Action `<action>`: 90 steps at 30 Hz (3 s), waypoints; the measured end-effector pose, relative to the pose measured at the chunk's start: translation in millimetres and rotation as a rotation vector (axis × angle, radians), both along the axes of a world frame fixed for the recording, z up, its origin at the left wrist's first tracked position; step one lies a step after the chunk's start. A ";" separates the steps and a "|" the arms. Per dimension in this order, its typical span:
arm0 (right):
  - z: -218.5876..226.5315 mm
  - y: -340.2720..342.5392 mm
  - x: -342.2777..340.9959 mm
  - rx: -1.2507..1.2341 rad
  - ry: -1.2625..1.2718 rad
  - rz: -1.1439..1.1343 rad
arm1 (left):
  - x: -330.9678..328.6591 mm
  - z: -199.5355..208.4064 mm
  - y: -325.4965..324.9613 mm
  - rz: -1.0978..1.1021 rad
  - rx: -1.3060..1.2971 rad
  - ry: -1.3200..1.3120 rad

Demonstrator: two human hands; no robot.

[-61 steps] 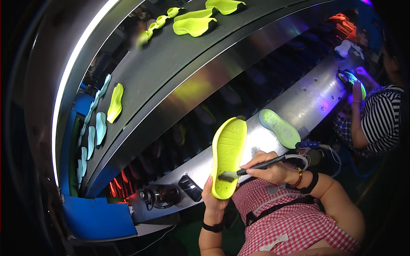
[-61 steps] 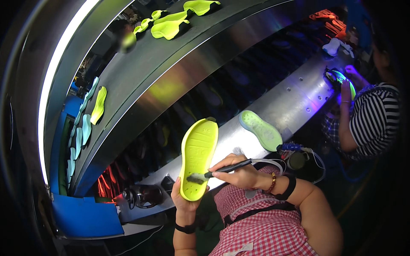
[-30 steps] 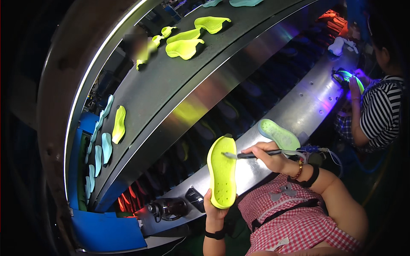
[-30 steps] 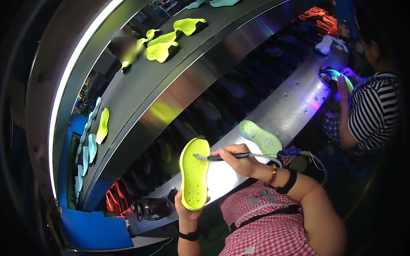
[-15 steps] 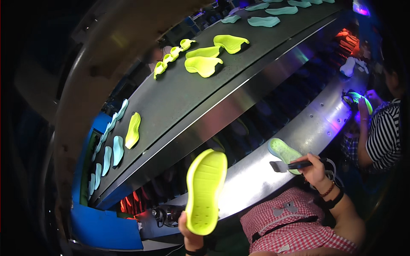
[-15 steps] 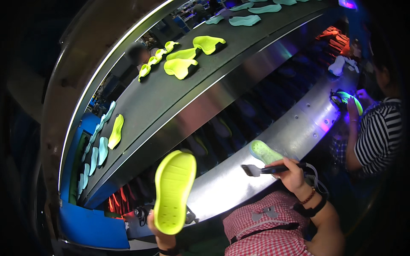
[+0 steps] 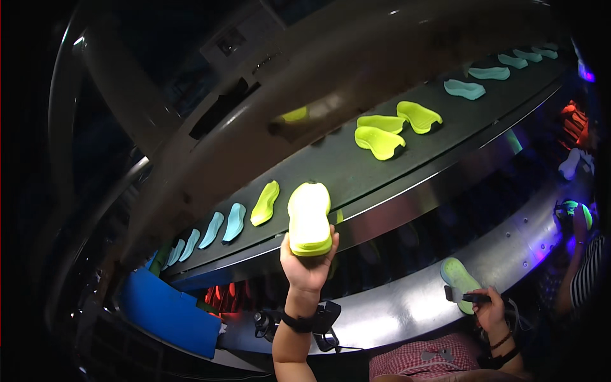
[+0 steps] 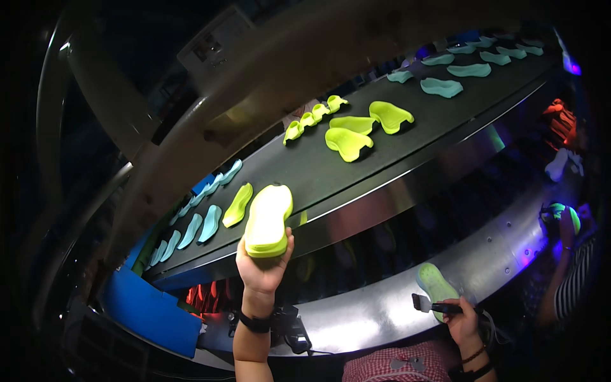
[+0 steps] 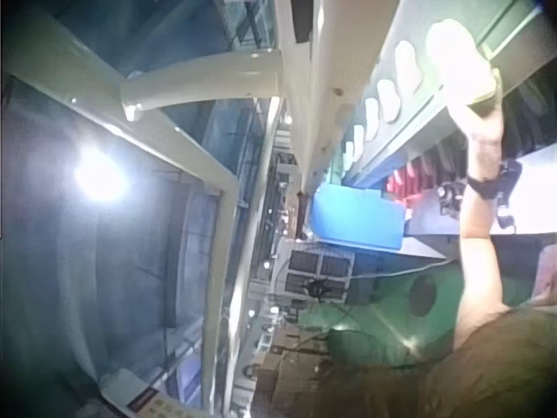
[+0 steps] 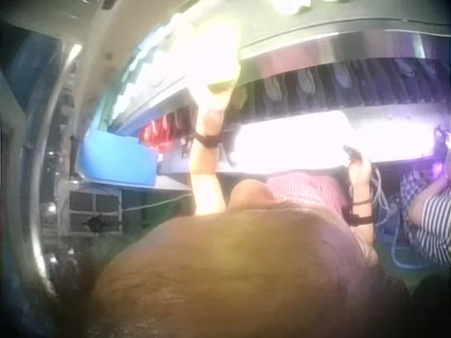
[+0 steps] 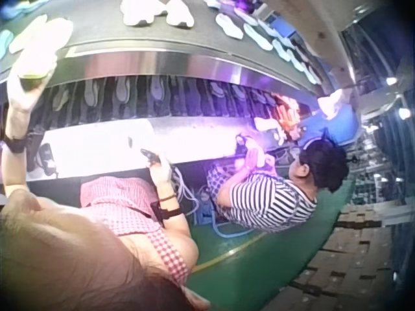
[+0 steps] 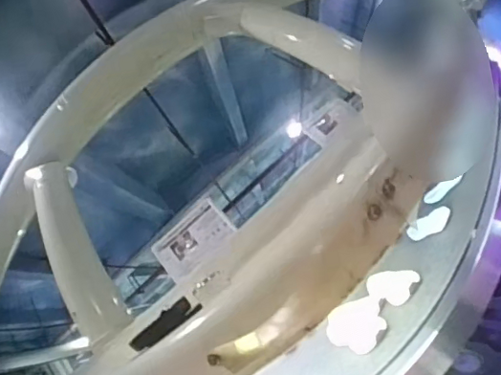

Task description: The recorder uses a brush to apply a liquid adhesive or sealant to the inner surface of shoe soles on a conveyor belt.

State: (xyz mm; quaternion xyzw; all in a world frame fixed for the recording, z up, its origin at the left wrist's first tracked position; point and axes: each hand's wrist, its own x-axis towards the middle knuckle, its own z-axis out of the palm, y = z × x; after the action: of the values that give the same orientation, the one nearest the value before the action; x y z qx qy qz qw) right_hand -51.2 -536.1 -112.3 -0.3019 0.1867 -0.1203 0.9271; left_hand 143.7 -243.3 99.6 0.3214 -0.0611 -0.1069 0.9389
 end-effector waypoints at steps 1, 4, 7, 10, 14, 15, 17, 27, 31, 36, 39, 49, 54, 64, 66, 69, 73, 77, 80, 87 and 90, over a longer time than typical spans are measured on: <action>-8.3 -1.2 6.3 -0.025 -0.024 0.058 | 2.5 5.2 -1.1 0.009 -0.026 -0.046; -26.4 0.5 18.8 -0.100 -0.085 0.110 | 84.3 8.7 4.8 0.095 -0.261 -0.061; -19.3 19.1 25.5 -0.144 -0.182 0.266 | 148.2 2.9 33.2 0.284 -0.092 0.146; -29.1 15.1 29.6 -0.125 -0.228 0.295 | 151.5 -1.4 14.6 0.129 -0.004 0.208; -29.5 4.3 17.8 -0.069 -0.188 0.321 | 140.0 -5.0 19.0 0.219 0.053 0.141; -31.6 0.0 19.7 -0.036 -0.178 0.342 | 132.1 -3.9 9.1 0.268 0.228 0.159; -39.8 -7.9 20.2 -0.063 -0.160 0.324 | 108.5 -16.1 -26.4 0.287 0.525 0.051; -52.3 -5.3 10.8 0.016 -0.112 0.188 | 106.1 -35.4 -188.3 0.629 1.591 -1.126; -52.0 -17.0 7.9 0.023 -0.041 0.209 | 145.2 -32.4 -182.1 0.573 1.787 -0.807; -54.7 -31.3 -1.8 -0.011 -0.094 0.257 | 138.4 -32.5 -196.5 0.534 2.066 -0.697; -64.2 -23.7 10.3 0.032 -0.110 0.291 | 136.6 -25.3 -189.9 0.496 2.132 -0.620; -79.3 -26.7 0.5 0.081 -0.113 0.235 | 195.5 -53.3 -193.2 0.572 1.781 -0.954; -73.5 -25.7 13.5 0.000 -0.130 0.193 | 193.7 -63.9 -202.5 0.369 1.674 -0.942; -47.7 -27.5 31.7 -0.063 -0.140 0.177 | 181.5 -99.4 -57.4 0.236 1.622 -0.573; -52.8 -28.6 32.6 -0.056 -0.143 0.180 | 167.9 -95.8 5.6 0.280 1.648 -0.455; -49.8 -26.1 34.8 -0.018 -0.165 0.185 | 137.9 -92.6 67.4 0.344 1.622 -0.308; -47.8 -13.9 52.3 0.006 -0.143 0.230 | 110.2 -98.1 105.5 0.391 1.504 -0.184; -33.9 -10.3 53.2 -0.025 -0.157 0.245 | 84.3 -113.8 114.8 0.377 1.352 -0.099; -32.7 -10.3 52.4 -0.024 -0.182 0.233 | 75.9 -118.6 109.3 0.350 1.240 -0.079; -32.9 -16.7 38.5 0.002 -0.144 0.197 | 79.7 -119.8 66.4 0.219 0.993 -0.103; -41.8 -19.3 37.3 -0.004 -0.124 0.202 | 76.1 -126.0 45.2 0.154 0.893 -0.097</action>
State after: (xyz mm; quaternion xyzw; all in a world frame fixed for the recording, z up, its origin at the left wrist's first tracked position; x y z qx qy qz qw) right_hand -13.9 -555.5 -154.0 -0.3129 0.0974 -0.0449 0.9437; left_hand 219.9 -198.1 -26.4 0.7029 -0.0289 -0.0376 0.7098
